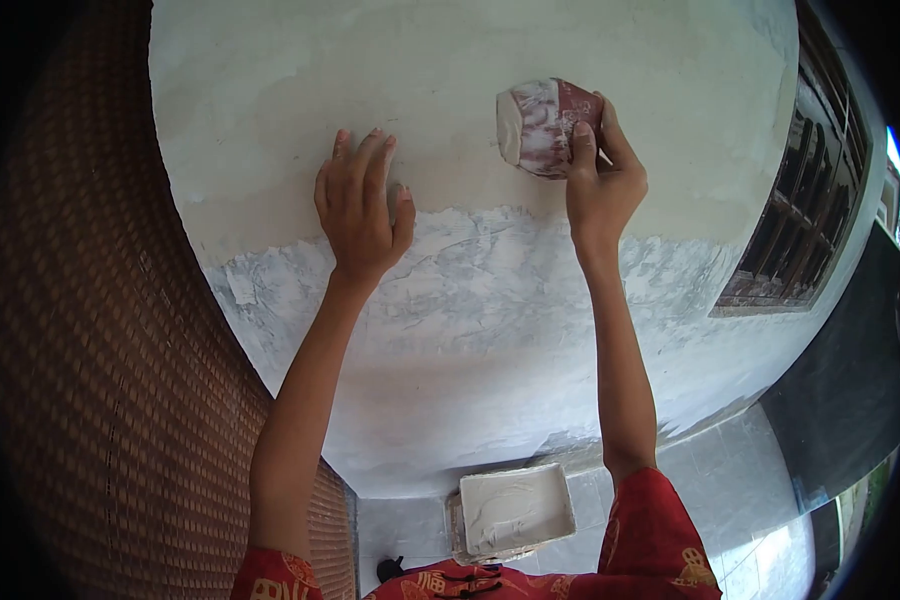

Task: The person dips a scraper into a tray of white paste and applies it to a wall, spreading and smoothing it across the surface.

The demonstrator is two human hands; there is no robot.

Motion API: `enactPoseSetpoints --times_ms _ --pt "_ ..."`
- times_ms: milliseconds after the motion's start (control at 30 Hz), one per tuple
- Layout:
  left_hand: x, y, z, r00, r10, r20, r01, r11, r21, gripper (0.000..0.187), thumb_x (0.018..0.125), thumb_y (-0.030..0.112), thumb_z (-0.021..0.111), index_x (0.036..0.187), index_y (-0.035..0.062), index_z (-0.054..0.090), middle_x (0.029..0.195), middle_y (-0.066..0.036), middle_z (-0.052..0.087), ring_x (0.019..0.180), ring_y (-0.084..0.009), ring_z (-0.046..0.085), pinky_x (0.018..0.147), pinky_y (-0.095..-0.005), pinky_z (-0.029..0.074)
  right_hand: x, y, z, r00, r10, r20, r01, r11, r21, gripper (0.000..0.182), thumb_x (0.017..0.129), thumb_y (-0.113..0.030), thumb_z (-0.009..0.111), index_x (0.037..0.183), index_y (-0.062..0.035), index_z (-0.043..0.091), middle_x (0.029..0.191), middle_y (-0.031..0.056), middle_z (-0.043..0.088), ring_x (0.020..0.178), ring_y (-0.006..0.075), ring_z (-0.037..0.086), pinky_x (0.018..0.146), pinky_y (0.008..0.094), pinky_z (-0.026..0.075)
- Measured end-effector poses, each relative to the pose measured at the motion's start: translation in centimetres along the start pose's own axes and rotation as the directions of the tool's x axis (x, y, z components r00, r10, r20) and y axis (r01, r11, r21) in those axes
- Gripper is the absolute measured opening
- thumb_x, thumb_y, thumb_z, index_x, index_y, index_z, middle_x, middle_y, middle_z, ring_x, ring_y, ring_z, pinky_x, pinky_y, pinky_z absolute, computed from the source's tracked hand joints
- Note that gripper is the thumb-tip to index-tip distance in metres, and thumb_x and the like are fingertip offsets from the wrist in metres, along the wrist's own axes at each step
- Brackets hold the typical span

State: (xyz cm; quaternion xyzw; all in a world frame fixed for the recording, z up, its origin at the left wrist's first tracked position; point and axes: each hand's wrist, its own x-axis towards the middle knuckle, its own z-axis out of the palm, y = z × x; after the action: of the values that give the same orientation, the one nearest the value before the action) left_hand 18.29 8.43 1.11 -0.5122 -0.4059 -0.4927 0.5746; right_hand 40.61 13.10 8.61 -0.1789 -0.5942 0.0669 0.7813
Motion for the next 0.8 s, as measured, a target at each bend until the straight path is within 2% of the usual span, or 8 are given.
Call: enactPoseSetpoints --times_ms 67,133,333,400,467,600,733,800 --pt "0.0 0.0 0.0 1.0 -0.003 -0.001 0.003 1.0 -0.005 0.047 0.094 0.023 0.047 0.137 0.0039 0.049 0.14 -0.012 0.051 0.138 -0.0386 0.038 0.109 -0.0492 0.027 1.0 -0.2 -2.0 0.992 0.125 -0.028 -0.122 0.989 0.08 0.037 0.095 -0.003 0.058 0.132 0.0042 0.057 0.11 0.0219 0.069 0.091 0.0177 0.069 0.071 0.0293 0.059" --pt "0.0 0.2 0.1 1.0 -0.014 0.008 0.014 1.0 -0.018 0.046 0.095 0.023 0.046 0.137 0.0038 0.049 0.139 -0.012 0.051 0.138 -0.0384 0.038 0.109 -0.0493 0.027 1.1 -0.1 -2.6 0.995 0.075 -0.062 -0.068 0.992 0.107 0.038 0.096 -0.004 0.058 0.132 0.0042 0.056 0.111 0.021 0.07 0.092 0.017 0.069 0.075 0.0293 0.058" --pt "0.1 0.1 0.0 1.0 0.005 -0.002 -0.005 1.0 0.007 0.046 0.095 0.022 0.046 0.137 0.0041 0.049 0.139 -0.012 0.051 0.138 -0.0383 0.039 0.109 -0.0494 0.027 -4.1 -0.6 0.7 0.978 -0.012 0.206 0.008 1.0 0.023 0.035 0.093 -0.004 0.062 0.129 -0.0032 0.063 0.095 0.0159 0.074 0.076 0.0113 0.065 0.074 0.029 0.055" --pt "0.1 0.1 0.0 1.0 0.009 0.001 -0.009 1.0 0.003 0.046 0.095 0.023 0.045 0.137 0.004 0.049 0.139 -0.012 0.051 0.138 -0.0383 0.039 0.109 -0.0495 0.027 -3.9 0.1 0.0 0.981 -0.045 0.191 0.054 0.998 -0.04 0.035 0.094 -0.003 0.061 0.129 -0.0012 0.062 0.093 0.0154 0.074 0.076 0.0112 0.066 0.072 0.028 0.055" --pt "0.1 0.1 0.0 1.0 0.008 -0.004 -0.008 1.0 0.008 0.045 0.096 0.023 0.045 0.137 0.0039 0.049 0.139 -0.012 0.051 0.138 -0.0382 0.039 0.109 -0.0495 0.027 -2.6 0.9 -1.4 1.0 -0.019 0.005 0.019 1.0 -0.024 0.035 0.095 -0.003 0.06 0.129 0.001 0.061 0.095 0.0161 0.074 0.077 0.0116 0.067 0.071 0.0274 0.055" --pt "0.0 0.2 0.1 1.0 -0.012 0.003 0.012 1.0 0.003 0.045 0.096 0.022 0.045 0.136 0.0037 0.05 0.139 -0.012 0.052 0.138 -0.0378 0.039 0.109 -0.0492 0.027 -1.6 -0.3 -3.5 0.994 0.103 -0.048 -0.094 0.983 0.157 0.037 0.097 -0.005 0.057 0.133 0.0054 0.055 0.112 0.0202 0.069 0.096 0.0192 0.069 0.078 0.0299 0.059" --pt "0.1 0.2 0.0 1.0 0.001 -0.016 -0.001 1.0 0.011 0.045 0.095 0.023 0.045 0.136 0.0037 0.05 0.139 -0.012 0.052 0.138 -0.0376 0.039 0.109 -0.0481 0.027 -5.2 -0.8 0.1 0.989 0.041 0.144 -0.056 0.993 0.1 0.035 0.094 -0.004 0.061 0.129 -0.0019 0.063 0.093 0.0162 0.074 0.082 0.0108 0.068 0.072 0.0268 0.054" --pt "0.0 0.3 0.2 1.0 0.004 -0.014 -0.004 1.0 0.009 0.045 0.095 0.023 0.045 0.136 0.0037 0.05 0.139 -0.012 0.052 0.138 -0.0375 0.039 0.109 -0.048 0.027 -6.0 0.7 1.6 0.991 -0.082 0.108 0.075 0.995 0.063 0.034 0.094 -0.003 0.061 0.128 -0.0013 0.063 0.088 0.0161 0.074 0.081 0.0096 0.067 0.071 0.0265 0.054"
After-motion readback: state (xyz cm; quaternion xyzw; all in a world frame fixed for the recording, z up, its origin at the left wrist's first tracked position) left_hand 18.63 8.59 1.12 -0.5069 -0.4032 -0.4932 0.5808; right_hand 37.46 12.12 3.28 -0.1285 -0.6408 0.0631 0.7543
